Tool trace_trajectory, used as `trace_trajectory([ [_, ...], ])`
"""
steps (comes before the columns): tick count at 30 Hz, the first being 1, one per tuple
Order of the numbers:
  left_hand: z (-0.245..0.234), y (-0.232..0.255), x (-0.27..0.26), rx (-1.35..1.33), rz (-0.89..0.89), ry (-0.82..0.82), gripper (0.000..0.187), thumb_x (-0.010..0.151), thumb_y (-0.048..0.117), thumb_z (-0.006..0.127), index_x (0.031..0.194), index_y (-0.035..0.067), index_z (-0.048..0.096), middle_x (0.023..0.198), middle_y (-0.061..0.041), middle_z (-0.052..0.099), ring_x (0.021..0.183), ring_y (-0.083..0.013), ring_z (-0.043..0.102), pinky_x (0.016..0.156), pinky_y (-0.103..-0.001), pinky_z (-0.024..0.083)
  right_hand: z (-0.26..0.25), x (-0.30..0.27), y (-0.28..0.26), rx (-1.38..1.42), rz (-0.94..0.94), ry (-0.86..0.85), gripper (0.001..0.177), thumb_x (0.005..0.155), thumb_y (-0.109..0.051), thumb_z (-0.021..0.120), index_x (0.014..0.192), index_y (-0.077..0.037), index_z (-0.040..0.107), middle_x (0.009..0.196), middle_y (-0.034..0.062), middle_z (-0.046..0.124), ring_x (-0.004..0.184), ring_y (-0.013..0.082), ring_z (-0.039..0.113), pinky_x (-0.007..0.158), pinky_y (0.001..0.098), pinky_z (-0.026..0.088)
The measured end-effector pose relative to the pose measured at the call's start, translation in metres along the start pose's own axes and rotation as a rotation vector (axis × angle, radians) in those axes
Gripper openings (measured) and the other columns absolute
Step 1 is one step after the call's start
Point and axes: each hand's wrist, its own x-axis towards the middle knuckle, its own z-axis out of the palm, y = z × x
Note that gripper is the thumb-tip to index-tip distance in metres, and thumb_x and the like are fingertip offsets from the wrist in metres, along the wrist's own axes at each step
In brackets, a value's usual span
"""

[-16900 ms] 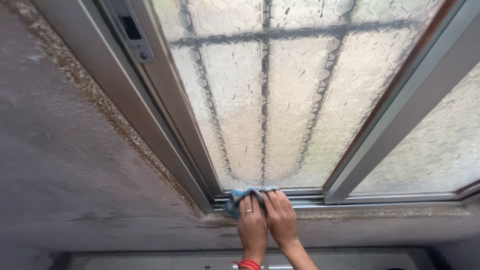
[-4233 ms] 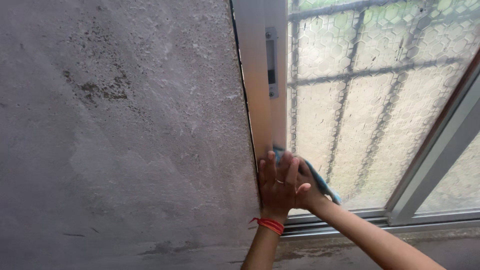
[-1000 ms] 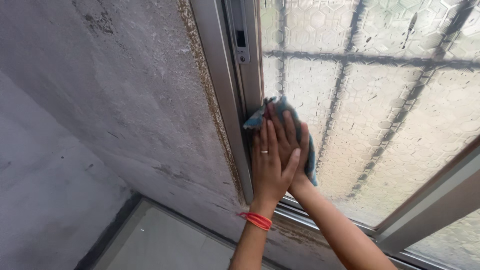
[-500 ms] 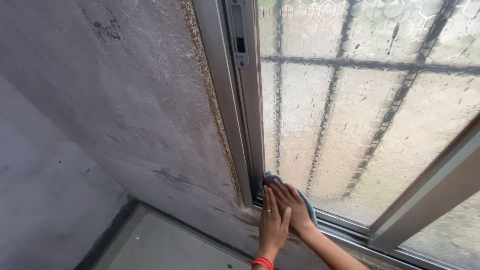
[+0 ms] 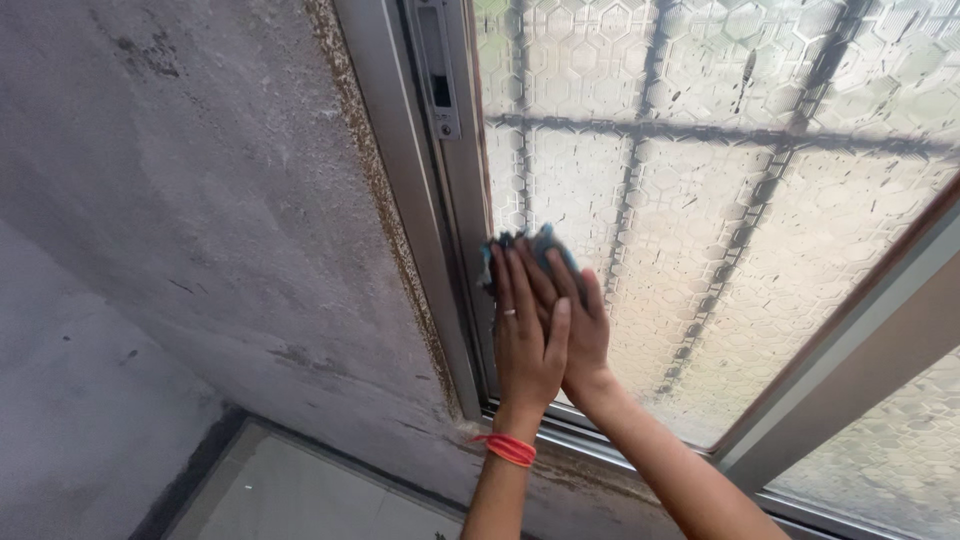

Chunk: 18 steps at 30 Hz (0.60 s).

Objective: The person wipes the metal frame of a sliding window with a blue cloth. They clean the vertical side and bottom track areas repeatedly, using both hands to hold and move the cloth along the frame.

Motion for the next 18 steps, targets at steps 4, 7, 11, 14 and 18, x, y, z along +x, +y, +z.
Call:
trace_trajectory([
  [4, 0.014, -0.038, -0.043, 0.107, -0.137, -0.130, 0.080, 0.107, 0.051, 0.035, 0.165, 0.007, 0.001, 0.173, -0.022, 0.008, 0.150, -0.0428, 0.034, 0.121, -0.050, 0.034, -0.009, -0.025, -0.020, -0.226, -0.080, 0.123, 0.062, 0.110, -0.037, 0.041, 0.167, -0.021, 0.026, 0.174, 0.0018, 0.017, 0.159, 0.0216, 0.014, 0.129, 0.0461, 0.003],
  [7, 0.026, -0.065, -0.086, 0.159, -0.241, -0.242, 0.084, 0.105, 0.051, 0.035, 0.163, 0.003, -0.002, 0.172, -0.022, 0.006, 0.151, -0.0435, 0.029, 0.121, -0.050, 0.031, 0.015, -0.074, -0.032, -0.322, -0.126, 0.056, 0.064, 0.109, -0.040, 0.040, 0.168, -0.025, 0.021, 0.174, -0.0007, 0.014, 0.160, 0.0200, 0.009, 0.129, 0.0450, -0.003],
  [11, 0.027, -0.081, -0.119, 0.191, -0.272, -0.312, 0.085, 0.106, 0.053, 0.039, 0.162, 0.002, -0.001, 0.171, -0.022, 0.006, 0.154, -0.0434, 0.021, 0.124, -0.048, 0.025, 0.040, -0.120, -0.041, -0.299, -0.182, -0.182, 0.070, 0.103, -0.042, 0.039, 0.166, -0.022, 0.018, 0.173, 0.0006, 0.009, 0.158, 0.0210, 0.006, 0.123, 0.0478, -0.006],
  [14, 0.018, -0.069, -0.109, 0.174, -0.142, -0.270, 0.089, 0.107, 0.052, 0.043, 0.161, -0.003, -0.001, 0.169, -0.026, 0.005, 0.156, -0.0448, 0.014, 0.124, -0.052, 0.015, 0.029, -0.111, -0.049, -0.332, -0.134, -0.207, 0.073, 0.099, -0.046, 0.038, 0.166, -0.025, 0.016, 0.173, -0.0013, 0.011, 0.157, 0.0251, 0.005, 0.120, 0.0489, -0.008],
  [18, -0.006, -0.050, -0.053, 0.097, -0.001, -0.225, 0.084, 0.107, 0.049, 0.040, 0.164, 0.000, 0.004, 0.173, -0.023, 0.007, 0.158, -0.0405, 0.018, 0.127, -0.052, 0.015, 0.001, -0.031, -0.054, -0.456, 0.073, 0.070, 0.067, 0.110, -0.049, 0.040, 0.169, -0.025, 0.022, 0.174, 0.0025, 0.016, 0.160, 0.0288, 0.005, 0.128, 0.0539, -0.007],
])
